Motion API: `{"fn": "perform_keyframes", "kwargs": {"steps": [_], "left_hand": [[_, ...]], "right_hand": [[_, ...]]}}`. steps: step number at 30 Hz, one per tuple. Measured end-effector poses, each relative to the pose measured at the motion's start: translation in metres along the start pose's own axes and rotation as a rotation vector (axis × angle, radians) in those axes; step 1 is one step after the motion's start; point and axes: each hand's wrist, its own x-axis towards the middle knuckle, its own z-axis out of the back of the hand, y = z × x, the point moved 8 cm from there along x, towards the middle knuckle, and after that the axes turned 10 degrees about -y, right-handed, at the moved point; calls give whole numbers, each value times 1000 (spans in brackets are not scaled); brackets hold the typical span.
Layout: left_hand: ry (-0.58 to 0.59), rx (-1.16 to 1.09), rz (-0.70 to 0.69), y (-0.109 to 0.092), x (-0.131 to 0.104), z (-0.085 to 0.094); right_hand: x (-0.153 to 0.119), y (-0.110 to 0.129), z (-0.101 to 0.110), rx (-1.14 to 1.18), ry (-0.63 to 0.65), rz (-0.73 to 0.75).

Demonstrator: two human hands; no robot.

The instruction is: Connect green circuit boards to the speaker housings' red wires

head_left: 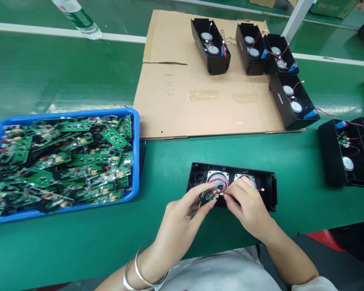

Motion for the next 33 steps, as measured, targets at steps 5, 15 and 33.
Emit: {"fn": "perform_keyframes", "kwargs": {"steps": [5, 15, 33], "left_hand": [[6, 8, -25, 0, 1, -1], [-3, 26, -134, -11, 2, -3], [-59, 170, -171, -14, 0, 6]], "right_hand": [[1, 5, -3, -67, 8, 73], [0, 16, -1, -249, -60, 223], [-12, -29, 54, -638, 130, 101]]}}
